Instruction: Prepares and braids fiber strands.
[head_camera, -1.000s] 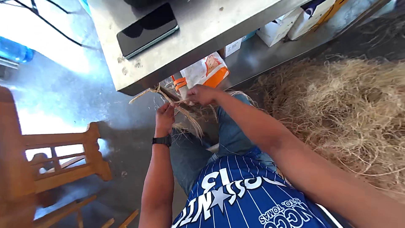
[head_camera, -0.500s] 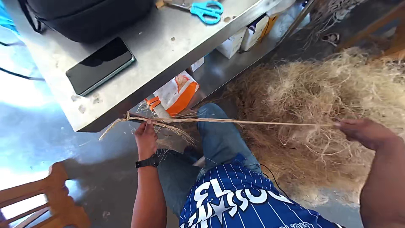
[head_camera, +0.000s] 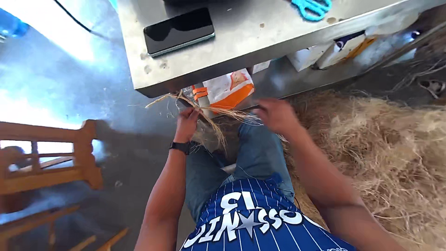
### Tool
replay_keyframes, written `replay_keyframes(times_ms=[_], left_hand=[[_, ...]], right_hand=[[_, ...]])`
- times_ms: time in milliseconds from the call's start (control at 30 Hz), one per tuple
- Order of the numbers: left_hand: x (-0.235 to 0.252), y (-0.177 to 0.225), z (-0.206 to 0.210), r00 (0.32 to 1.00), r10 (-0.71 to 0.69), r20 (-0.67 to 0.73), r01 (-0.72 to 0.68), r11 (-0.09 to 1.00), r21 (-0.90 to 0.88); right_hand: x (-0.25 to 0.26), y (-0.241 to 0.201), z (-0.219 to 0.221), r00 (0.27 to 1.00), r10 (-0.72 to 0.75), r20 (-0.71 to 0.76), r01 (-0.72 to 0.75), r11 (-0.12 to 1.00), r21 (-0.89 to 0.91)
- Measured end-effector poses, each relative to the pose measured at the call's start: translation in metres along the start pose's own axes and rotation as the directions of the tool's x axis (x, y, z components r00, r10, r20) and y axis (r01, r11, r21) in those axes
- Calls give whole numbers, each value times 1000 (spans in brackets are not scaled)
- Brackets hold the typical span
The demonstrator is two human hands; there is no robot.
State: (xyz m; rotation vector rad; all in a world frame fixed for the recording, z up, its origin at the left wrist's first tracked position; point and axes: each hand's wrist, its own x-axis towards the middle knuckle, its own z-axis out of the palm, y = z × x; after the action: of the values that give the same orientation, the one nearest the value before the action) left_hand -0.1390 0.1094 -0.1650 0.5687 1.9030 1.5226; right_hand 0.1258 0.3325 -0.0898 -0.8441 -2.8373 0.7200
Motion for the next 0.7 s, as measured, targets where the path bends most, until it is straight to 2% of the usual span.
replay_keyframes(times_ms=[100,167,200,267,300,400,433,500,600,667,700], left_hand=[[0,2,1,1000,-17,11,17,1000,15],[-3,5,1,1000,-27,2,27,1000,10],[-3,6,1,1000,-25,2,25,1000,9],[-4,7,0,1000,-19,7,18,1000,19],[-4,7,-1,1000,-11,10,11,1000,29],[-3,7,-1,1000,-2,21,1,999,48],[-2,7,-1,1000,-6,27,5,999,45],[-1,8,-1,999,-19,35,19,1000,22],[1,10,-2,997,-51,62,53,998,-26],[3,11,-2,996,-64,68,66,997,-38],[4,11,-2,996,-63,67,66,997,-32]], right_hand=[[69,-67,63,966,-235,111,225,969,101],[100,-86,85,922,-333,199,288,931,225],[110,-91,89,898,-361,252,270,904,333],[115,-93,90,862,-375,342,157,838,523],[113,-87,90,860,-369,353,124,821,557],[95,-38,78,895,-330,300,156,862,483],[80,-15,69,908,-292,301,132,881,454],[43,36,48,930,-142,340,-8,914,405],[-10,124,36,940,181,289,-268,917,297],[-34,151,27,915,389,103,-401,905,140],[-41,149,20,898,438,-29,-434,896,95]])
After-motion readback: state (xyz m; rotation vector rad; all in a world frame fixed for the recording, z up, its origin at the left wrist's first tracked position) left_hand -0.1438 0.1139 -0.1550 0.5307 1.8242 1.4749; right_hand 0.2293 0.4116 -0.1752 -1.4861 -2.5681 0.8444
